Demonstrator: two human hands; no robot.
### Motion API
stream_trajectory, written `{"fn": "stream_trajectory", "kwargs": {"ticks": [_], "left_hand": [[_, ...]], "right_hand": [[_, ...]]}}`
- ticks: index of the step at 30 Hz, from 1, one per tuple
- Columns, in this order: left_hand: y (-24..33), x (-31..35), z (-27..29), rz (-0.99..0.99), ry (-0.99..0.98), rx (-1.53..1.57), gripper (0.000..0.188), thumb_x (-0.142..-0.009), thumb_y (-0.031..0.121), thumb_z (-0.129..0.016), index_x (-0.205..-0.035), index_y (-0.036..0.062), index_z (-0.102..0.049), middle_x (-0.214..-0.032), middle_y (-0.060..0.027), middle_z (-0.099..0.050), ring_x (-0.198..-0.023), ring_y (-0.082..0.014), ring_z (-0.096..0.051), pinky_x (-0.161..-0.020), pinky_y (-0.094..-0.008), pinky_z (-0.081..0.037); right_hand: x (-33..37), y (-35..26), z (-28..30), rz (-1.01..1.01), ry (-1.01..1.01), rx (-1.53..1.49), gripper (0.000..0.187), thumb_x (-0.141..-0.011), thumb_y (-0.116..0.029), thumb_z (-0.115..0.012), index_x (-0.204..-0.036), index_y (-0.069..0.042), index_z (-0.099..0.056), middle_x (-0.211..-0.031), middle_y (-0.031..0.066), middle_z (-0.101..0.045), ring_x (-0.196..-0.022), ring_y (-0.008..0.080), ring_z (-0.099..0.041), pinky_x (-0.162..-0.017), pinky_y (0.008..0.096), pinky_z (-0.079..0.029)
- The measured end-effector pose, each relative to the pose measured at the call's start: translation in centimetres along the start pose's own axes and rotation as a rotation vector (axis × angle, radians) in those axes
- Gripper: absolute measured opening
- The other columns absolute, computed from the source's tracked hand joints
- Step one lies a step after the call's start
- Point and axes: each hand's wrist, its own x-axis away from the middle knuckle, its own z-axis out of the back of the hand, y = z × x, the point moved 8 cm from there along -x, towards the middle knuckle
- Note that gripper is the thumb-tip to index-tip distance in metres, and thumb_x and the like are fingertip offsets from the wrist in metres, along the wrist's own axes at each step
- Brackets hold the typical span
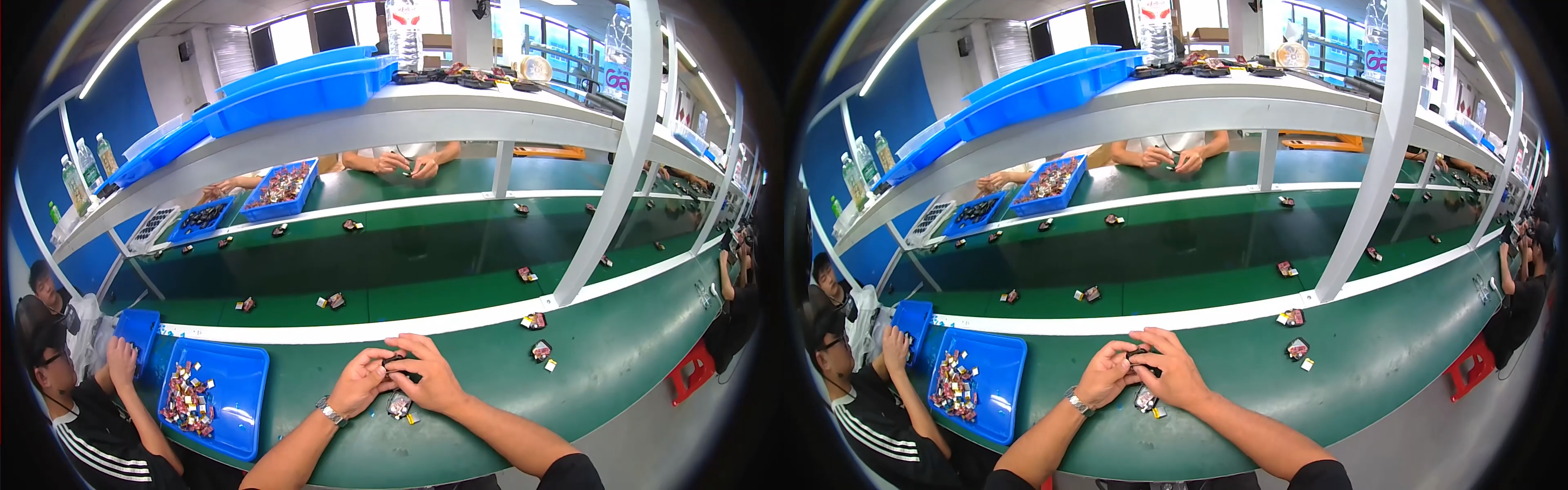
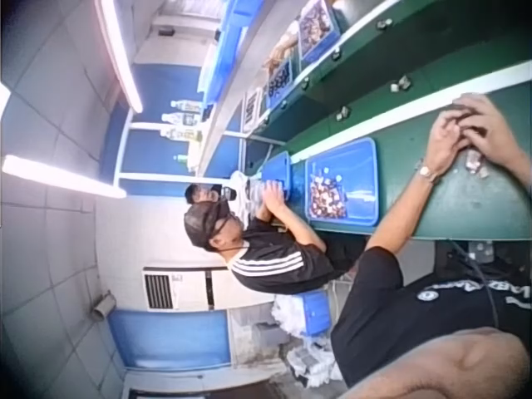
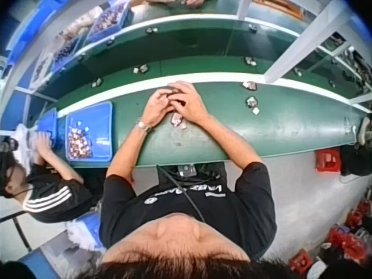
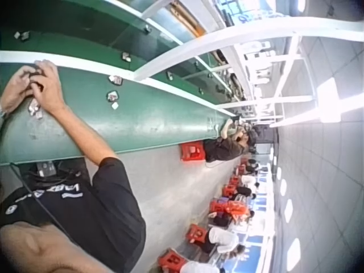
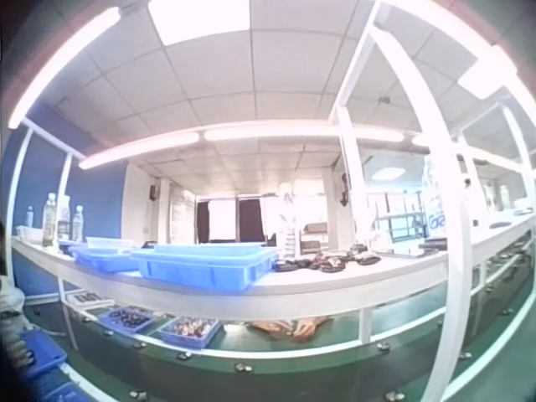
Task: The person is manually assembling small colorful electronic components or stickers onto a base on an assembly line workbench.
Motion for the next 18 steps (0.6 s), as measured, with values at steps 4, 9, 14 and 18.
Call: {"fn": "stream_trajectory", "kwargs": {"ticks": [4,9,14,18], "left_hand": [[0.6,0.0,-0.3,-0.064,0.017,-0.009,0.026,-0.101,0.008,-0.051,-0.127,0.003,-0.047,-0.127,-0.0144,-0.059,-0.118,-0.0233,-0.059,-0.099,-0.0413,-0.052],[0.4,0.0,-0.4,-0.08,0.045,-0.027,0.026,-0.101,0.007,-0.05,-0.126,0.0031,-0.048,-0.127,-0.014,-0.058,-0.117,-0.0221,-0.06,-0.098,-0.0404,-0.053],[0.6,0.0,0.1,-0.046,0.123,-0.069,0.027,-0.102,0.007,-0.047,-0.129,0.003,-0.046,-0.131,-0.0135,-0.056,-0.117,-0.0215,-0.06,-0.098,-0.0401,-0.053],[0.3,-0.1,-0.3,-0.021,0.112,-0.018,0.028,-0.102,0.008,-0.049,-0.128,0.0038,-0.044,-0.126,-0.0123,-0.06,-0.115,-0.0223,-0.06,-0.098,-0.0415,-0.052]], "right_hand": [[-0.1,0.2,-0.6,-0.037,-0.037,-0.062,0.023,-0.074,-0.001,-0.073,-0.097,-0.007,-0.073,-0.132,0.0072,-0.06,-0.127,0.0307,-0.05,-0.103,0.0401,-0.046],[-0.1,0.3,-0.6,-0.039,-0.063,-0.046,0.025,-0.076,-0.001,-0.071,-0.1,-0.007,-0.072,-0.136,0.0088,-0.057,-0.127,0.0313,-0.05,-0.105,0.0413,-0.044],[-0.1,0.2,-0.7,-0.014,-0.047,0.028,0.026,-0.076,-0.001,-0.071,-0.101,-0.005,-0.07,-0.131,0.0114,-0.059,-0.123,0.0318,-0.052,-0.102,0.0415,-0.045],[-0.2,-0.2,0.3,0.042,0.047,0.09,0.024,-0.074,0.0,-0.073,-0.097,-0.005,-0.068,-0.116,0.011,-0.062,-0.109,0.0302,-0.058,-0.09,0.0391,-0.051]]}}
